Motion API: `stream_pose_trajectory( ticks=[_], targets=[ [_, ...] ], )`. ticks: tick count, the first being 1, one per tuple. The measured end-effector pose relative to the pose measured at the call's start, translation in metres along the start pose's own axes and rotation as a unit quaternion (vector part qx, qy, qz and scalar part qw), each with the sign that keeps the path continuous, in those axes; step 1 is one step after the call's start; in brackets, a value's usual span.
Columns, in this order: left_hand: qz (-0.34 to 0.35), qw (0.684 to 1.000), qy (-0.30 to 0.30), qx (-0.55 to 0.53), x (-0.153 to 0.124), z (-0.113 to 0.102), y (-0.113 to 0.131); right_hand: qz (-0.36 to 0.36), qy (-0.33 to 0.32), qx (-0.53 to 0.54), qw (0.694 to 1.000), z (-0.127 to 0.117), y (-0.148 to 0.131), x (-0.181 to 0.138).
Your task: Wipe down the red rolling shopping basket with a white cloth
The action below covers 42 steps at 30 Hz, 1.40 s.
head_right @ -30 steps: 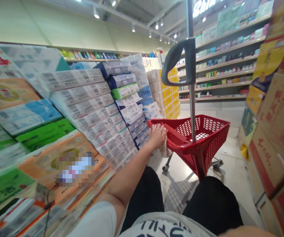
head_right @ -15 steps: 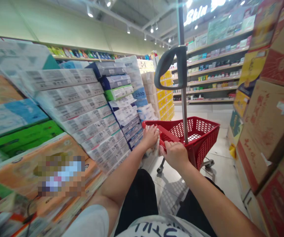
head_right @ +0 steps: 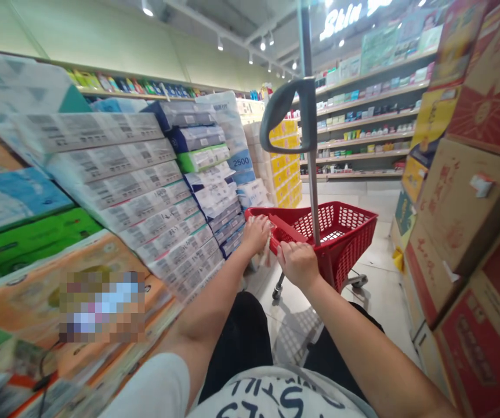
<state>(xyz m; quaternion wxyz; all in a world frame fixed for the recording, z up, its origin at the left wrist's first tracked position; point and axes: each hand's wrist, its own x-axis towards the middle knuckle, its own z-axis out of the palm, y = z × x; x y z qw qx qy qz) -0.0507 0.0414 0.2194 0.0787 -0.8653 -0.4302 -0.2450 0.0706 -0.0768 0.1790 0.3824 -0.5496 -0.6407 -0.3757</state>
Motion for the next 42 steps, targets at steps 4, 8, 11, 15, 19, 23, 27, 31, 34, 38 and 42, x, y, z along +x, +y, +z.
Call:
stream_pose_trajectory(
  ticks=[4, 8, 11, 15, 19, 23, 27, 31, 34, 38, 42],
  targets=[
    [-0.006, 1.0, -0.002, 0.002, -0.008, 0.006, 0.0, 0.013, -0.025, 0.005, 1.0, 0.004, -0.007, 0.003],
    [0.001, 1.0, -0.005, -0.004, -0.015, 0.017, 0.002, 0.018, -0.026, 0.01, 0.999, 0.005, -0.008, 0.001],
    [-0.024, 1.0, -0.019, 0.007, 0.0, 0.012, -0.007, 0.016, -0.017, 0.0, 1.0, 0.007, -0.01, 0.003],
    [-0.047, 0.997, -0.042, 0.036, 0.009, 0.007, -0.015, 0.02, -0.026, -0.002, 0.999, 0.01, -0.013, 0.005],
    [-0.034, 0.999, -0.011, 0.04, -0.009, 0.017, -0.007, 0.029, -0.028, 0.007, 0.999, 0.007, -0.013, 0.003],
    [-0.002, 0.999, -0.01, 0.04, -0.008, 0.014, -0.003, 0.031, -0.014, 0.012, 0.999, 0.004, -0.011, 0.0],
    [-0.005, 0.998, -0.017, 0.057, -0.002, 0.006, -0.002, 0.031, -0.01, 0.011, 0.999, 0.005, -0.012, 0.001],
    [0.026, 0.999, 0.01, 0.04, -0.018, 0.011, 0.009, 0.034, -0.02, 0.015, 0.999, 0.002, -0.011, -0.001],
    [0.045, 0.999, 0.013, 0.017, -0.02, 0.011, 0.009, 0.035, -0.021, 0.017, 0.999, 0.0, -0.009, -0.003],
    [0.022, 1.0, -0.012, 0.004, -0.004, 0.003, -0.004, 0.032, -0.018, 0.008, 0.999, 0.001, -0.01, 0.0],
    [-0.008, 1.0, -0.003, 0.0, -0.01, 0.005, 0.003, 0.029, -0.016, 0.005, 0.999, 0.003, -0.012, 0.001]
  ],
)
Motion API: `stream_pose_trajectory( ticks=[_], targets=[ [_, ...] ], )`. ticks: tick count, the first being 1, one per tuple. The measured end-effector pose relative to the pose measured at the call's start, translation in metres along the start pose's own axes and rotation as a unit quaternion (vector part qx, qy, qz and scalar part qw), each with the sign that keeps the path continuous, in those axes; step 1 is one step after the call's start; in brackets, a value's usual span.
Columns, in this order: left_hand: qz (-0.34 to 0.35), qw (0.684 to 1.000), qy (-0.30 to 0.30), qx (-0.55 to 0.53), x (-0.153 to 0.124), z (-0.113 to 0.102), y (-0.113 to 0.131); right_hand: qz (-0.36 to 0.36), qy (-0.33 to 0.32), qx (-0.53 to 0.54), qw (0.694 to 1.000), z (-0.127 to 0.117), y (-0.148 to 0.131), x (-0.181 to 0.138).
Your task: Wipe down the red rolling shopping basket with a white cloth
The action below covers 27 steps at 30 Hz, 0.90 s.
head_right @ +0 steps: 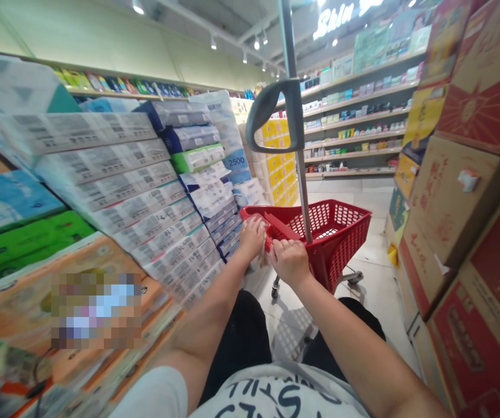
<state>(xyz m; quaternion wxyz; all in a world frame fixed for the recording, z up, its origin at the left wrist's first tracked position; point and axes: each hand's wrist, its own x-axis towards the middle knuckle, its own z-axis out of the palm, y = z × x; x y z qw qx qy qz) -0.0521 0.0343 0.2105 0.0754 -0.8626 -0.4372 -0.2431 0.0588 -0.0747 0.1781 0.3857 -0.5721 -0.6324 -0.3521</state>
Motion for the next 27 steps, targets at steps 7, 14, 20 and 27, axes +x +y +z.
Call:
stream_pose_trajectory(
  ticks=[7, 14, 20, 27],
  targets=[
    [0.009, 0.998, 0.035, -0.052, -0.015, 0.005, 0.012, 0.0, -0.013, 0.002, 1.0, -0.005, 0.004, -0.005],
    [-0.006, 0.997, 0.05, -0.052, -0.018, -0.001, 0.014, 0.003, -0.003, -0.001, 1.0, -0.003, 0.001, -0.002],
    [0.002, 0.993, 0.066, -0.094, -0.041, -0.001, 0.032, 0.013, -0.023, 0.018, 0.999, -0.005, 0.007, -0.009],
    [-0.019, 0.994, 0.065, -0.089, -0.025, -0.005, 0.021, 0.009, -0.021, 0.005, 1.0, -0.001, 0.004, -0.005]
  ],
)
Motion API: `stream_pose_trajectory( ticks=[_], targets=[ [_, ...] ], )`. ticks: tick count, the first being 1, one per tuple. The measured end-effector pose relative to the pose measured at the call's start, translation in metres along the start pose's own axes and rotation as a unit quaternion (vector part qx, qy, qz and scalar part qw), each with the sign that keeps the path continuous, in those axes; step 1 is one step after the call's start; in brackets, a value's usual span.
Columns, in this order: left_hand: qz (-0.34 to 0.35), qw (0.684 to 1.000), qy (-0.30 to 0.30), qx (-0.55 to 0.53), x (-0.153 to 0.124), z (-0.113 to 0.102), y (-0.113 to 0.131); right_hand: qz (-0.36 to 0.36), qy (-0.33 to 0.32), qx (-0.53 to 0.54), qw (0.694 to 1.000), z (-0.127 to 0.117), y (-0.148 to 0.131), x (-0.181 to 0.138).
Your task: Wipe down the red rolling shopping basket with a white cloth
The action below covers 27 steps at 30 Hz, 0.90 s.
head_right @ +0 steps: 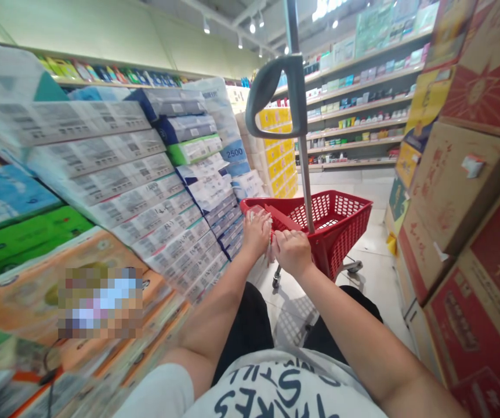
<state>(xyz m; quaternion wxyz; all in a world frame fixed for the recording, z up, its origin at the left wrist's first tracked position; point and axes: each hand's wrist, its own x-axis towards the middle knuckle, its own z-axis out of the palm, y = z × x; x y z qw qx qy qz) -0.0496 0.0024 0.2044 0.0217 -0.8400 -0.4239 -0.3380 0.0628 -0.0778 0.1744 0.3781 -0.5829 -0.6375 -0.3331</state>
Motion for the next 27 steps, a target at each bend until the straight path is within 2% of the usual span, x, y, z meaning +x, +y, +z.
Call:
stream_pose_trajectory(
  ticks=[3, 5, 11, 14, 18, 22, 24, 27],
  targets=[
    [0.063, 0.998, 0.012, -0.024, -0.018, 0.0, 0.006, 0.001, 0.002, -0.002, 1.0, 0.0, 0.001, -0.001],
    [0.082, 0.996, 0.012, -0.035, -0.024, -0.001, 0.006, 0.0, 0.0, 0.011, 1.0, 0.0, 0.002, -0.002],
    [0.013, 1.0, 0.011, -0.021, -0.001, -0.002, 0.002, -0.009, 0.016, 0.058, 0.998, 0.0, 0.004, -0.003],
    [0.022, 0.999, 0.025, -0.03, -0.01, 0.001, 0.012, -0.002, 0.014, 0.073, 0.997, 0.0, 0.004, -0.003],
    [0.055, 0.998, 0.005, -0.041, -0.029, -0.002, 0.023, 0.002, 0.017, 0.105, 0.994, -0.003, 0.008, -0.006],
    [0.037, 0.999, -0.027, -0.017, -0.018, -0.009, 0.014, -0.007, 0.018, 0.126, 0.992, -0.003, 0.009, -0.008],
    [0.017, 1.0, -0.023, -0.009, -0.013, -0.009, 0.011, -0.016, 0.015, 0.137, 0.99, -0.002, 0.007, -0.006],
    [0.015, 1.0, -0.003, -0.016, -0.021, -0.007, 0.017, -0.016, 0.023, 0.153, 0.988, 0.0, 0.004, -0.006]
  ],
)
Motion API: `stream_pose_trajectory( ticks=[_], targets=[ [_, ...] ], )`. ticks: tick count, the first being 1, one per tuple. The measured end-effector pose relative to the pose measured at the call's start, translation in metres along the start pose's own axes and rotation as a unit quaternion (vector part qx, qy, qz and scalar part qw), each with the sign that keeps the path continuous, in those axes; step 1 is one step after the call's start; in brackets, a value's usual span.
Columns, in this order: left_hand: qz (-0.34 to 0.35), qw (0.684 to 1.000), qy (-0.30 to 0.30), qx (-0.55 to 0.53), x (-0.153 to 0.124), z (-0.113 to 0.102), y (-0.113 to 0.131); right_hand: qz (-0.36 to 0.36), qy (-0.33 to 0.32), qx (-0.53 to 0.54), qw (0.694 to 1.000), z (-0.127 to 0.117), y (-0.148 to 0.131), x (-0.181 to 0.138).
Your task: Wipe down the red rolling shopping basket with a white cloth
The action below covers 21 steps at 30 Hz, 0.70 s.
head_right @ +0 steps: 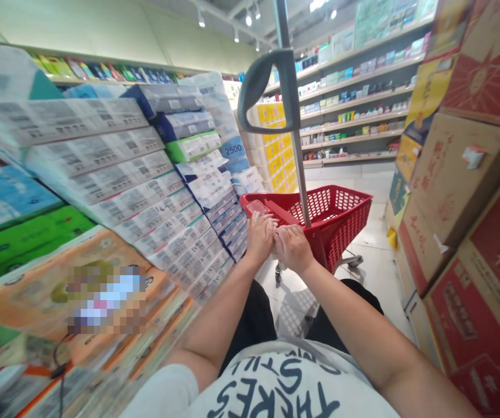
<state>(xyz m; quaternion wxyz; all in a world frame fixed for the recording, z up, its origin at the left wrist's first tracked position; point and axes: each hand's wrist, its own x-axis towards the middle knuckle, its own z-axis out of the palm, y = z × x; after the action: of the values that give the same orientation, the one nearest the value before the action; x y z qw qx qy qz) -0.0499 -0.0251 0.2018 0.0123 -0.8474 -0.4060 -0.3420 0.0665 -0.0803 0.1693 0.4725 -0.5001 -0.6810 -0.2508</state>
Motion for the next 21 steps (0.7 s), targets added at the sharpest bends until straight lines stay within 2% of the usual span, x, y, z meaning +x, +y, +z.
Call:
stream_pose_trajectory(
  ticks=[4, 8, 11, 14, 17, 21],
  targets=[
    [0.036, 0.999, 0.012, -0.014, -0.014, 0.0, 0.006, 0.014, 0.016, 0.041, 0.999, -0.001, -0.001, -0.003],
    [0.029, 0.999, -0.011, -0.007, -0.001, -0.003, -0.005, 0.012, 0.029, 0.091, 0.995, 0.0, -0.001, -0.006],
    [0.003, 1.0, 0.019, -0.015, 0.005, -0.001, -0.007, 0.024, 0.054, 0.114, 0.992, 0.004, -0.003, -0.006],
    [0.024, 0.998, 0.052, -0.03, -0.008, 0.001, 0.003, 0.038, 0.064, 0.14, 0.987, 0.004, -0.005, -0.006],
    [0.062, 0.997, 0.032, -0.022, -0.019, -0.002, 0.011, 0.048, 0.066, 0.169, 0.982, -0.001, -0.004, -0.007],
    [0.03, 0.999, -0.006, 0.009, -0.008, -0.007, 0.001, 0.049, 0.062, 0.198, 0.977, -0.005, -0.004, -0.004]
  ],
)
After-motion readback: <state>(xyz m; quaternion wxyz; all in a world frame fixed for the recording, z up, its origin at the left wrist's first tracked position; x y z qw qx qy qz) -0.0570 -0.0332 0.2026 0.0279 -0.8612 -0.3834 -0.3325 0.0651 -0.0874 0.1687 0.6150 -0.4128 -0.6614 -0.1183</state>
